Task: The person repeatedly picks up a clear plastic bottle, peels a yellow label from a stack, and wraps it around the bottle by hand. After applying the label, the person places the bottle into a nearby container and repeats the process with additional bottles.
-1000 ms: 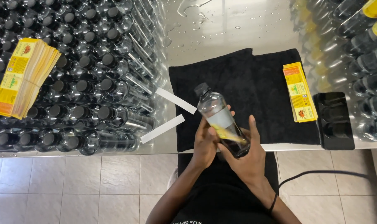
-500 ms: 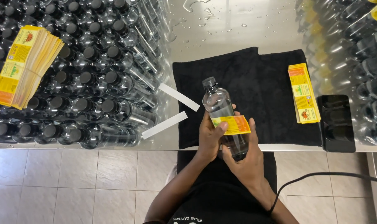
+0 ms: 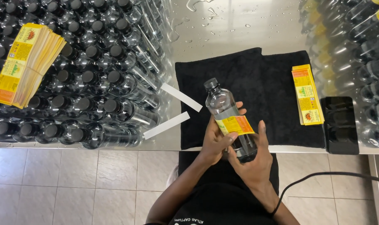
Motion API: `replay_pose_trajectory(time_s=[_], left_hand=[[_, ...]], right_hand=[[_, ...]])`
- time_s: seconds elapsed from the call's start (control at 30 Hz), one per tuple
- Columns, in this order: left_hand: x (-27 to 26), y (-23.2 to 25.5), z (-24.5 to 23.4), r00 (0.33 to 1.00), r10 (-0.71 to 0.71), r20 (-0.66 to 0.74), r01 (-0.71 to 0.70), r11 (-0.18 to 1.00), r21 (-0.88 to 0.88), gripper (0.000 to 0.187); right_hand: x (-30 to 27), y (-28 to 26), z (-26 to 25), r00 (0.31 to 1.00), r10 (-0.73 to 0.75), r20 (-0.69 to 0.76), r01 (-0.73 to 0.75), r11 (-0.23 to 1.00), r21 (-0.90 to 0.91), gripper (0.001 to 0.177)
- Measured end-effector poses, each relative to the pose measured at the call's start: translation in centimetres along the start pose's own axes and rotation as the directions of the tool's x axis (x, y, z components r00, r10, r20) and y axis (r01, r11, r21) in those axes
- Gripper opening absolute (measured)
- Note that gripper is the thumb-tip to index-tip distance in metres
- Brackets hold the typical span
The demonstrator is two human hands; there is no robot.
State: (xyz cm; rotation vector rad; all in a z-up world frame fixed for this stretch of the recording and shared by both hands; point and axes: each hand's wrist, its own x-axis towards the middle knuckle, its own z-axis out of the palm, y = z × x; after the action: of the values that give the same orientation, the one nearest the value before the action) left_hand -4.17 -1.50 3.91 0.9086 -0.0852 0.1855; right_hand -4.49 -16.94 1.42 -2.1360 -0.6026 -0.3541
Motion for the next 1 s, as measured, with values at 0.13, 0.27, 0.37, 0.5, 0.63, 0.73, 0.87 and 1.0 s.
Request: replay_pose_trajectory(time_s=[0.13, 0.27, 0.37, 0.5, 0.63, 0.73, 0.87, 1.0], left_hand=[[0.1, 0.2, 0.0, 1.000, -0.012, 0.004, 0.012, 0.999, -0.033, 0.077], [0.3, -0.4, 0.4, 0.994, 0.043, -0.097, -0.039, 0.998, 0.039, 0.069], [0.5, -0.9, 0.8, 0.980, 0.105, -0.167, -0.092, 0.992, 0.084, 0.059], [0.8, 0.2, 2.2, 0.950, 0.179, -0.255, -0.157, 0.982, 0.104, 0.044], [0.3, 0.4, 1.8, 0.976, 0.134, -0.171, -0.126, 0.990, 0.060, 0.064], [-0.4, 0.0, 1.4, 0.992, 0.017, -0.123, -0.022, 0.999, -0.035, 0.073], [-0.8, -0.9, 0.6, 0.998, 0.020, -0.065, -0.023, 0.998, -0.059, 0.061], [-0.1, -0.3, 1.7, 0.980, 0.025, -0.197, -0.036, 0.998, -0.056, 0.058]], right_hand=[[-0.2, 0.1, 0.2, 1.000, 0.003, -0.001, -0.003, 1.000, 0.016, 0.108], [-0.4, 0.2, 0.5, 0.999, -0.033, -0.004, 0.033, 0.998, -0.054, 0.112], [-0.9, 0.7, 1.2, 0.996, -0.086, -0.020, 0.083, 0.989, -0.126, 0.114], [-0.8, 0.5, 1.5, 0.971, -0.234, -0.042, 0.216, 0.941, -0.259, 0.109], [-0.3, 0.6, 1.2, 0.963, -0.258, -0.074, 0.223, 0.923, -0.314, 0.101], [0.5, 0.4, 0.6, 0.943, -0.303, -0.137, 0.249, 0.915, -0.317, 0.094], [0.1, 0.7, 0.7, 0.955, -0.277, -0.109, 0.230, 0.918, -0.323, 0.100], [0.5, 0.6, 0.7, 0.950, -0.297, -0.095, 0.251, 0.910, -0.331, 0.105]])
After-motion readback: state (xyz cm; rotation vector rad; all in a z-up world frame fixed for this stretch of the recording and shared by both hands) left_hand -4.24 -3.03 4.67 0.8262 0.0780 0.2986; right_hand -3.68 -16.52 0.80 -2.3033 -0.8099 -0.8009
